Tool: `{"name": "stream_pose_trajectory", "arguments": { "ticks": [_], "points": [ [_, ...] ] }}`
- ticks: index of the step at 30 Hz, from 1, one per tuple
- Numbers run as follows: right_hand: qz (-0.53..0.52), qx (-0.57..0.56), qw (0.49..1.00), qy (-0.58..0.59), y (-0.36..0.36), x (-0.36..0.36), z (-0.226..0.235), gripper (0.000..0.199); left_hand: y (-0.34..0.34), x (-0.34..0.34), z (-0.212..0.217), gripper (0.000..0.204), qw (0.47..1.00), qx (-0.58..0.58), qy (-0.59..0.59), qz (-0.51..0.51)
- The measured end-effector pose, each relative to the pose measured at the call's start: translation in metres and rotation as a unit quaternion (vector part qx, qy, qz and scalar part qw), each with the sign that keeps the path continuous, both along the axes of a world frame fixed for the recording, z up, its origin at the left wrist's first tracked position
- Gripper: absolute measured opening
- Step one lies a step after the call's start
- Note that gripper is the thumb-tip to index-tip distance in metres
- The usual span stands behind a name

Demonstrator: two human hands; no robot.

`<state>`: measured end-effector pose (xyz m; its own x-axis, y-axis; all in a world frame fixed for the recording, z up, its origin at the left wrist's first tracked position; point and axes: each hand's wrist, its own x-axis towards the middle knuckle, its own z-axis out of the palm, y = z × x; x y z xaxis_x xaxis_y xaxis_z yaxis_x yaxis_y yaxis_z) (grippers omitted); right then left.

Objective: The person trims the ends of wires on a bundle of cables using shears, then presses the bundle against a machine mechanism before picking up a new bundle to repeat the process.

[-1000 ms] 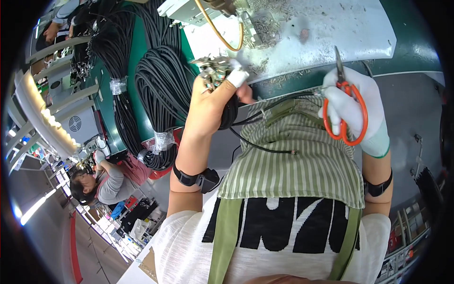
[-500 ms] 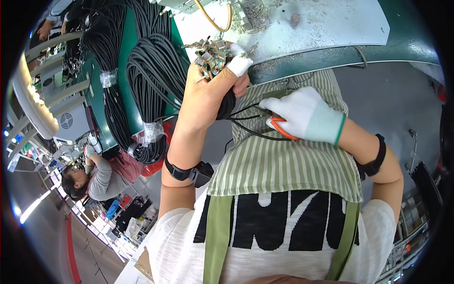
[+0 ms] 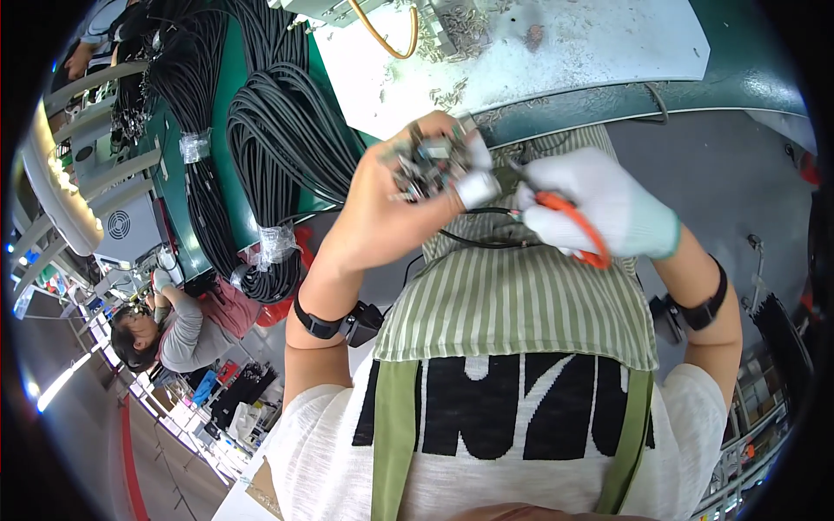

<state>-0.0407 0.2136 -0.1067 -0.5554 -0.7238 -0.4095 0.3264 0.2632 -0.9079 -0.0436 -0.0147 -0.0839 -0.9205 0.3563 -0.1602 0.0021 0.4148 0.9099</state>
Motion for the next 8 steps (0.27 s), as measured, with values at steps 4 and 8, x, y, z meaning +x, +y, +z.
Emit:
{"name": "stream_pose_trajectory", "arguments": {
  "ticks": [4, 8],
  "points": [
    [-0.106, -0.131, 0.966, -0.196, 0.017, 0.006, 0.015, 0.024, 0.010, -0.002, 0.012, 0.030, 0.978, 0.053, 0.090, -0.179],
    [-0.175, -0.017, 0.973, 0.151, 0.008, 0.010, 0.031, 0.014, 0.011, 0.003, 0.030, 0.041, 0.992, -0.042, -0.091, -0.080]
  ]
}}
